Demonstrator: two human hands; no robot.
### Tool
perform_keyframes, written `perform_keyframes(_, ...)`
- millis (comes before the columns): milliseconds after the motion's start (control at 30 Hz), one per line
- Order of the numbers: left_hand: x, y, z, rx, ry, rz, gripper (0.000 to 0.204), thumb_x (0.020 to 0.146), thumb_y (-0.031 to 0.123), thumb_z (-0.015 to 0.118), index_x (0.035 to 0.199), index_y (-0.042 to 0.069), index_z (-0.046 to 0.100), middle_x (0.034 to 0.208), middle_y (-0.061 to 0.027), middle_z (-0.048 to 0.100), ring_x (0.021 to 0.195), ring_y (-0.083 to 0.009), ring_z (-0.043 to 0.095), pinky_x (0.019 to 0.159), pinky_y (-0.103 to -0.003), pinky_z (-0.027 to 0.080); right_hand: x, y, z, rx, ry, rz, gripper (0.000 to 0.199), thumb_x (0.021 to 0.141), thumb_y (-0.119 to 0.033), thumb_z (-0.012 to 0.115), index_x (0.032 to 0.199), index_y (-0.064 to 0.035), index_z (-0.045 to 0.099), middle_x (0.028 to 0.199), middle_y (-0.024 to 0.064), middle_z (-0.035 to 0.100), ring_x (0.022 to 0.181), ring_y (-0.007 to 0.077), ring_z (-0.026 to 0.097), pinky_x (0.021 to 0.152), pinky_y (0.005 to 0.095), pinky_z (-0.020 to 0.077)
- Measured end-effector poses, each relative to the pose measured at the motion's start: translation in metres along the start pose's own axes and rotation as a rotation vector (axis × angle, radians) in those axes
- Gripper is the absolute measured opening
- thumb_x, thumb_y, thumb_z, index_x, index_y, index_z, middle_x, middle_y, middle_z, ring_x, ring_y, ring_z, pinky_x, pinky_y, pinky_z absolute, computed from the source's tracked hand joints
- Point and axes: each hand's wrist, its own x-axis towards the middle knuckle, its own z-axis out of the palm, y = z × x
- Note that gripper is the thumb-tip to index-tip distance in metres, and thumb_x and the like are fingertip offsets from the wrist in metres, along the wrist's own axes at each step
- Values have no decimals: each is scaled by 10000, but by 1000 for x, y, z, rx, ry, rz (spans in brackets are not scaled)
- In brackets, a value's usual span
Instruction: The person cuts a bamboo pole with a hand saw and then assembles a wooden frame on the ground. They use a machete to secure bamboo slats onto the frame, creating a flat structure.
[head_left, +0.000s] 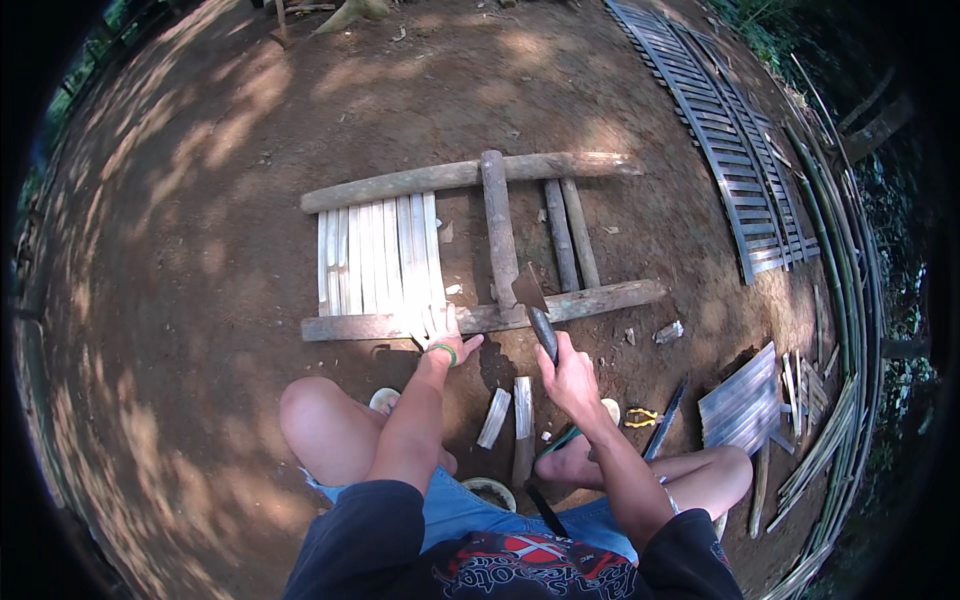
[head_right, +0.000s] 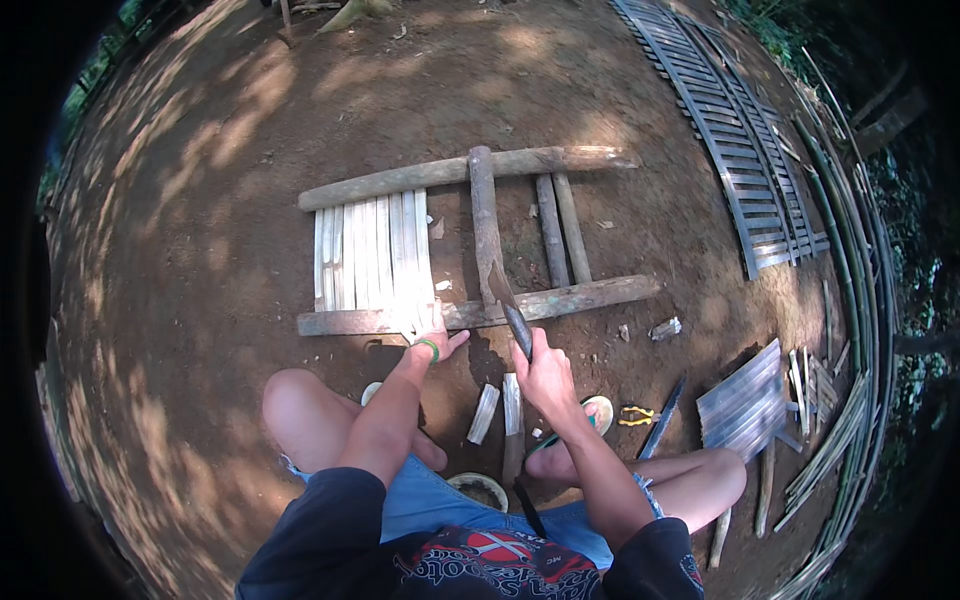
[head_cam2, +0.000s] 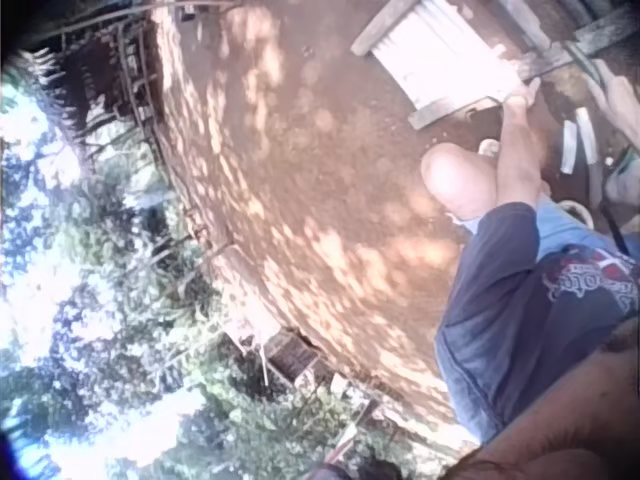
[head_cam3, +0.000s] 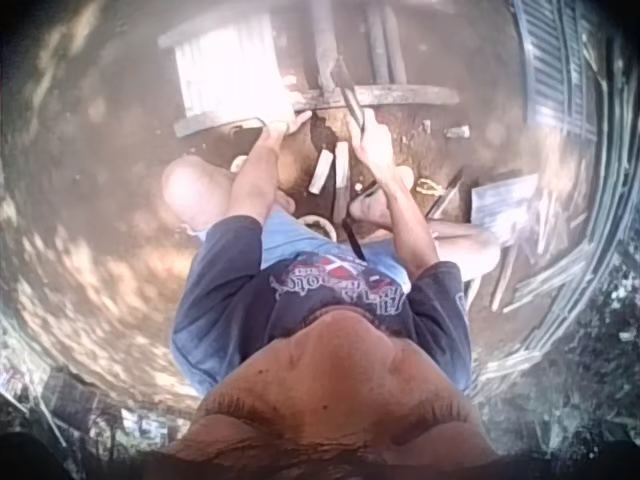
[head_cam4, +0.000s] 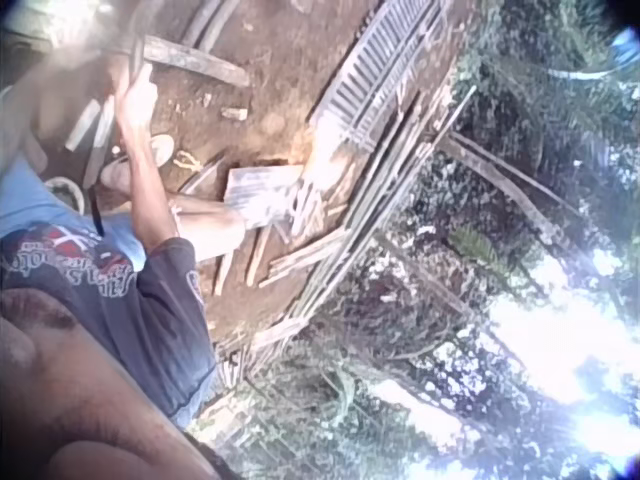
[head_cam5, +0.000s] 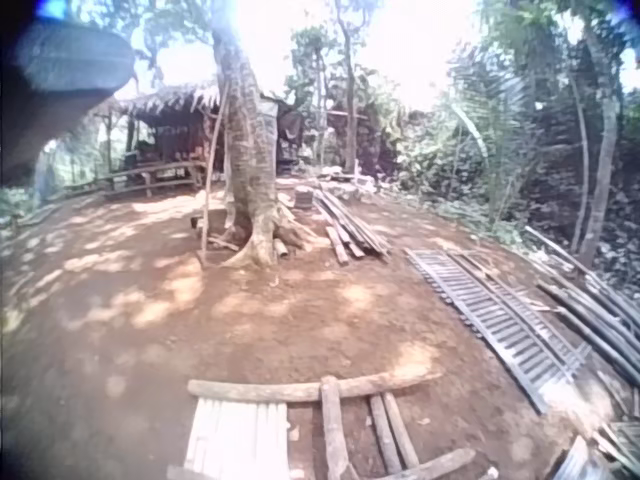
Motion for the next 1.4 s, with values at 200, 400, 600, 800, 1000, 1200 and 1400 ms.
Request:
perform_keyframes(200, -2, -7, 0, 98, 24, -14, 1217, 863, 781, 554, 1634, 37, -23, 1691, -264, -17, 1553, -457, -104, 1244, -587, -38, 2, -81, -69, 240, 78, -42, 316, 989, -208, 651, 1210, 6, 583, 714, 267, 654, 708, 440, 703, 592, 443, 511)
perform_keyframes(400, 3, 0, 0, 59, -1, 16, 1213, 843, 799, 548, 1643, 66, 5, 1699, -234, 15, 1553, -457, -88, 1244, -595, -33, -7, -55, -36, 303, 179, -211, 330, 968, -169, 666, 1235, -1, 570, 723, 253, 667, 716, 431, 714, 614, 443, 537)
perform_keyframes(600, -5, 4, -8, 40, 11, -19, 1262, 810, 874, 495, 1630, 15, 68, 1694, -247, 40, 1561, -439, -27, 1254, -564, 5, -1, -29, -34, 165, -6, 36, 338, 997, -278, 624, 1192, -5, 591, 667, 226, 646, 655, 402, 700, 608, 484, 522)
perform_keyframes(800, -7, 26, -25, -297, 155, -13, 1045, 774, 847, 583, 1523, 129, 459, 1611, -181, 336, 1510, -359, 285, 1202, -508, 310, -9, -47, -68, 400, 138, 53, 305, 1014, -284, 632, 1140, -7, 616, 615, 75, 588, 537, 139, 581, 532, 350, 466)
perform_keyframes(1000, -7, 36, -36, -271, 139, -13, 914, 740, 758, 726, 1366, 117, 548, 1423, -175, 477, 1390, -366, 435, 1139, -492, 393, -23, -8, -51, 449, 43, 216, 316, 1011, -304, 646, 1123, -9, 627, 630, 55, 594, 560, 111, 558, 542, 329, 458)
perform_keyframes(1200, 2, 33, -27, -214, 214, -8, 934, 717, 735, 766, 1351, 84, 550, 1373, -171, 500, 1352, -371, 463, 1121, -499, 406, -20, -31, -53, 309, 4, 156, 325, 997, -270, 661, 1185, -8, 619, 644, 141, 639, 564, 214, 646, 558, 370, 487)
perform_keyframes(1400, 5, 28, -27, -255, 149, -37, 997, 697, 746, 775, 1365, 50, 524, 1389, -189, 491, 1363, -369, 457, 1114, -487, 421, -16, -74, -69, 262, 71, -58, 344, 973, -213, 676, 1239, -12, 593, 664, 219, 635, 633, 356, 709, 590, 425, 514)
